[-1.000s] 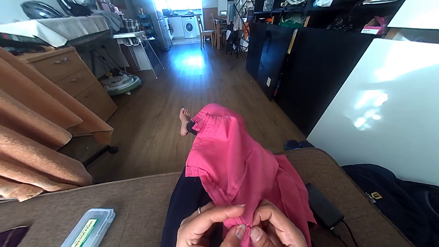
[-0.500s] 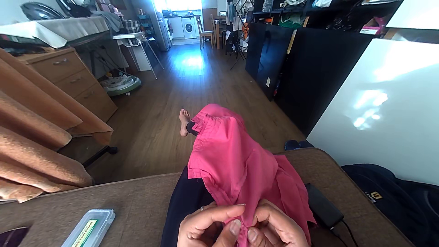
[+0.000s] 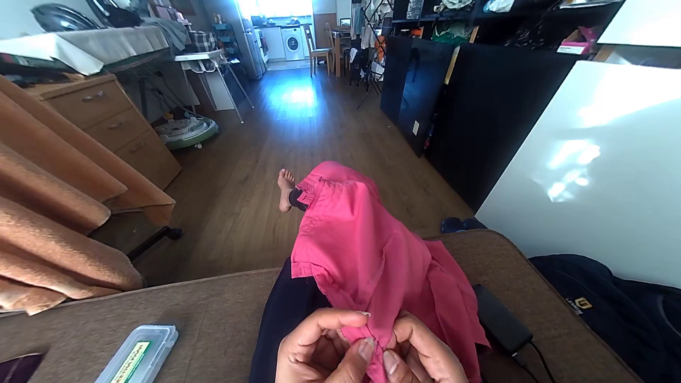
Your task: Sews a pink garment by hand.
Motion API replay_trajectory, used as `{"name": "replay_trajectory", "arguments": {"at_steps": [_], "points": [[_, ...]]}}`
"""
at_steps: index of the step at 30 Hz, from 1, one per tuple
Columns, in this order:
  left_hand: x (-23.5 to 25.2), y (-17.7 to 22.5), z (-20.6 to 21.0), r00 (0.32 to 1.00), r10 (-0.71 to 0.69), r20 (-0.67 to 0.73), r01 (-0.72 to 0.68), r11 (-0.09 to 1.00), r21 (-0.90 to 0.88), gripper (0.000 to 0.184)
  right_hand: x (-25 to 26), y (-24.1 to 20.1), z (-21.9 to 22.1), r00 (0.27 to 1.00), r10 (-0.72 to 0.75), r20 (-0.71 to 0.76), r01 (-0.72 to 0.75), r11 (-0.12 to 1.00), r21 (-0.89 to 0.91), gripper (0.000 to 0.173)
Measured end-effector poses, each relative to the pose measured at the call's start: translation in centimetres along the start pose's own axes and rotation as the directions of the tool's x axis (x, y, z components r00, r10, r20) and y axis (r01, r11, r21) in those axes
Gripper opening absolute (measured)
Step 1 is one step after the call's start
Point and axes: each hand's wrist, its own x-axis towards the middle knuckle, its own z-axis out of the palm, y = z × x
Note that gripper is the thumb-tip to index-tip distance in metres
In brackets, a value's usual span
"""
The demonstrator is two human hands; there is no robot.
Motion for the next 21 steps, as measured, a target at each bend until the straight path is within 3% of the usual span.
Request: {"name": "replay_trajectory", "arguments": {"at_steps": [9,18,21], "points": [[0.0,-0.1,-0.6,0.992,0.110,0.065,-0.122,0.966,0.229,0.035,-0.1,-0.1,-0.3,1.000,0.001,-0.008,-0.001,1.000,0.010,0.009],[-0.1,-0.2,-0.7,0.991,0.083,0.108,-0.109,0.959,0.262,0.034,0.1,0.0,-0.4,0.997,0.030,-0.068,-0.022,0.993,0.114,0.005],[-0.1,-0.3,-0.7,0.989,0.109,0.096,-0.134,0.942,0.309,0.034,0.2,-0.9,-0.3,0.993,0.067,-0.096,-0.052,0.987,0.149,0.022]]}}
